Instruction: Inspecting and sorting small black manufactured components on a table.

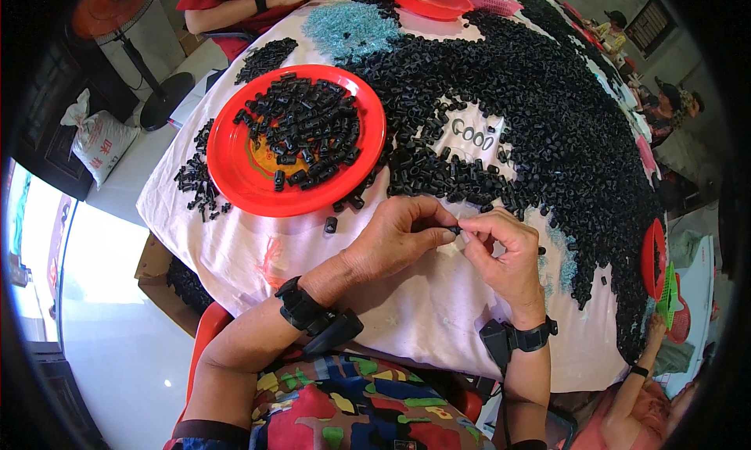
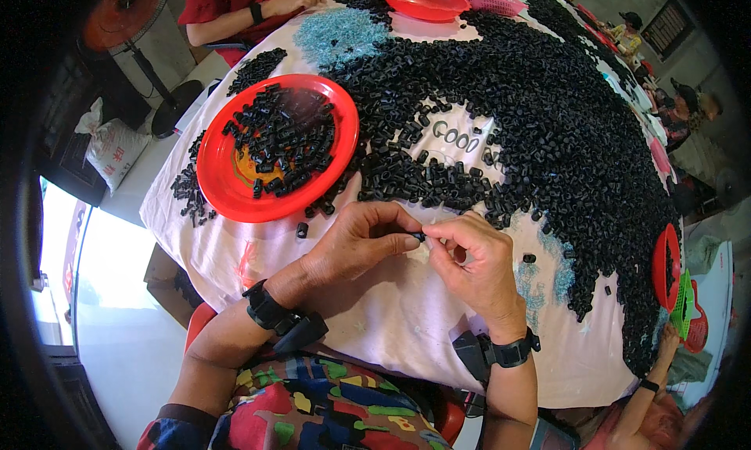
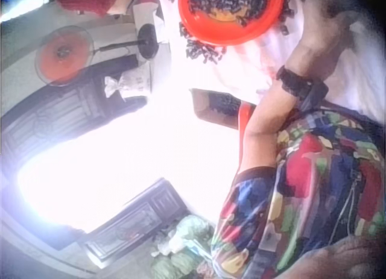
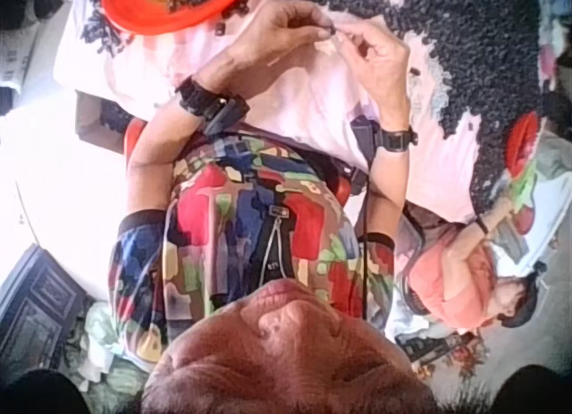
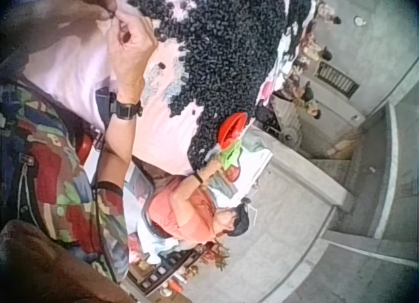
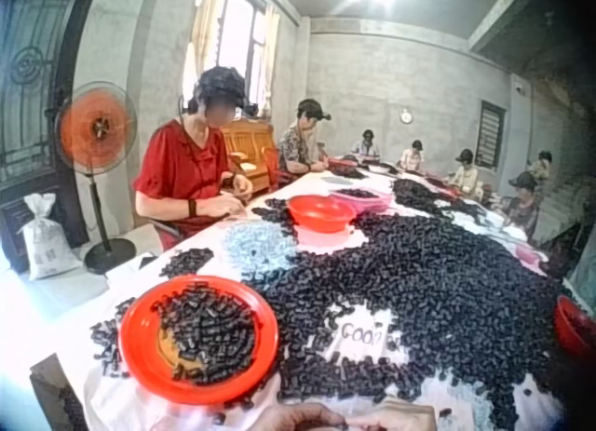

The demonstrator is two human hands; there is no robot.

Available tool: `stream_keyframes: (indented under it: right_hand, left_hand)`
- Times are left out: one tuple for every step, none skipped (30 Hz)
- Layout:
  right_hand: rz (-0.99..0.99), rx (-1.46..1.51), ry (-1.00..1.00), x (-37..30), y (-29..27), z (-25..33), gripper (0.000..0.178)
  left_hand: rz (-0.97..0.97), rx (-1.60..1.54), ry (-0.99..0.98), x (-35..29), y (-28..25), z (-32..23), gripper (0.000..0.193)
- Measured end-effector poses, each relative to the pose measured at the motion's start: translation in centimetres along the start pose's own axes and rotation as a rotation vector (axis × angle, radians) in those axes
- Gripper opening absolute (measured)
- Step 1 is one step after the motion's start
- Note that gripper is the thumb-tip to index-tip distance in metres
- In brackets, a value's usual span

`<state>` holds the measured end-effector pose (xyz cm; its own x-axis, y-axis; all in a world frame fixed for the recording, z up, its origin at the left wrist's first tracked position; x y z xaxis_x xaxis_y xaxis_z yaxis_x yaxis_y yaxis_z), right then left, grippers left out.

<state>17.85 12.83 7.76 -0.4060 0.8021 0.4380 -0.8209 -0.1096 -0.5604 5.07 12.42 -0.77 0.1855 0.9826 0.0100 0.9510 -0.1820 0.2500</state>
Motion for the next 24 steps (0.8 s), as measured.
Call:
stream_keyframes:
  right_hand:
    - [0.000,0.000,0.000,0.0,0.0,0.0,0.020]
    - [0.002,-0.001,-0.009,0.0,0.0,0.2,0.019]
    - [0.004,-0.001,-0.018,0.0,0.1,0.3,0.018]
    - [0.003,-0.002,-0.017,0.0,0.1,0.2,0.018]
    - [0.006,-0.003,-0.030,0.0,0.2,0.2,0.017]
    - [0.009,-0.004,-0.043,0.0,0.2,0.3,0.016]
    - [0.007,-0.004,-0.042,0.0,0.3,0.3,0.016]
    - [0.009,-0.006,-0.055,0.0,0.3,0.4,0.016]
    - [0.011,-0.008,-0.069,0.0,0.4,0.6,0.016]
    - [0.009,-0.009,-0.069,0.0,0.3,0.7,0.016]
    - [0.009,-0.022,-0.058,0.0,0.3,0.6,0.016]
    - [0.008,-0.036,-0.048,0.0,0.3,0.5,0.016]
    - [0.006,-0.037,-0.048,-0.1,0.1,0.4,0.016]
    - [0.034,-0.023,0.017,-0.2,0.3,-0.4,0.016]
    - [0.062,-0.010,0.082,-0.4,0.5,-1.1,0.016]
    - [0.059,-0.010,0.080,-0.5,0.8,-1.2,0.016]
    - [-0.003,0.101,0.207,-0.7,0.7,-2.4,0.016]
    - [-0.065,0.212,0.334,-1.0,0.6,-3.6,0.015]
    - [-0.066,0.211,0.332,-0.9,0.3,-3.7,0.015]
    - [-0.012,0.146,0.310,-0.8,0.4,-3.6,0.015]
    - [0.042,0.081,0.288,-0.8,0.6,-3.5,0.014]
    - [0.042,0.080,0.288,-0.7,0.6,-3.5,0.014]
    - [0.035,0.039,0.206,-0.4,0.5,-2.7,0.013]
    - [0.027,-0.002,0.125,-0.2,0.5,-1.9,0.013]
  left_hand:
    - [0.005,0.031,0.007,0.0,0.0,-0.1,0.016]
    - [0.010,0.062,0.015,0.0,0.0,-0.1,0.016]
    - [0.011,0.063,0.014,0.0,0.0,-0.1,0.016]
    - [0.004,0.096,0.024,0.0,0.0,-0.2,0.015]
    - [-0.003,0.129,0.033,0.0,-0.1,-0.3,0.015]
    - [-0.002,0.130,0.032,-0.1,0.0,-0.4,0.015]
    - [-0.017,0.183,0.038,-0.1,-0.1,-0.5,0.015]
    - [-0.031,0.234,0.046,-0.1,-0.2,-0.7,0.015]
    - [-0.029,0.235,0.046,-0.2,-0.1,-0.6,0.015]
    - [-0.045,0.253,0.052,-0.2,-0.1,-0.7,0.016]
    - [-0.059,0.271,0.058,-0.3,0.0,-0.7,0.016]
    - [-0.057,0.272,0.059,-0.4,0.1,-0.8,0.016]
    - [-0.062,0.341,0.098,-0.5,0.2,-1.3,0.017]
    - [-0.066,0.412,0.138,-0.7,0.3,-1.8,0.018]
    - [-0.065,0.414,0.140,-0.7,0.4,-1.8,0.018]
    - [-0.078,0.386,0.144,-0.6,0.3,-1.6,0.019]
    - [-0.092,0.357,0.147,-0.6,0.2,-1.6,0.019]
    - [-0.092,0.358,0.150,-0.5,0.3,-1.6,0.019]
    - [-0.100,0.330,0.139,-0.4,0.2,-1.6,0.019]
    - [-0.109,0.301,0.127,-0.4,0.1,-1.5,0.019]
    - [-0.108,0.301,0.128,-0.4,0.0,-1.4,0.019]
    - [-0.104,0.330,0.139,-0.3,0.0,-1.4,0.018]
    - [-0.100,0.360,0.149,-0.3,0.1,-1.5,0.018]
    - [-0.098,0.359,0.147,-0.4,0.2,-1.6,0.018]
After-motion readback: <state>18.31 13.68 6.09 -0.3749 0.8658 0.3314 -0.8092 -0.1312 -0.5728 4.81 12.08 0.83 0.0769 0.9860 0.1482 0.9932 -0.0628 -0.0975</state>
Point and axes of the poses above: each hand's wrist, its own x-axis towards the middle knuckle, its own y-axis out of the palm, z = x × y, the point moved 10 cm from there along x, towards the middle knuckle, and after that the axes turned 6 degrees about -z, right-handed, at the moved point
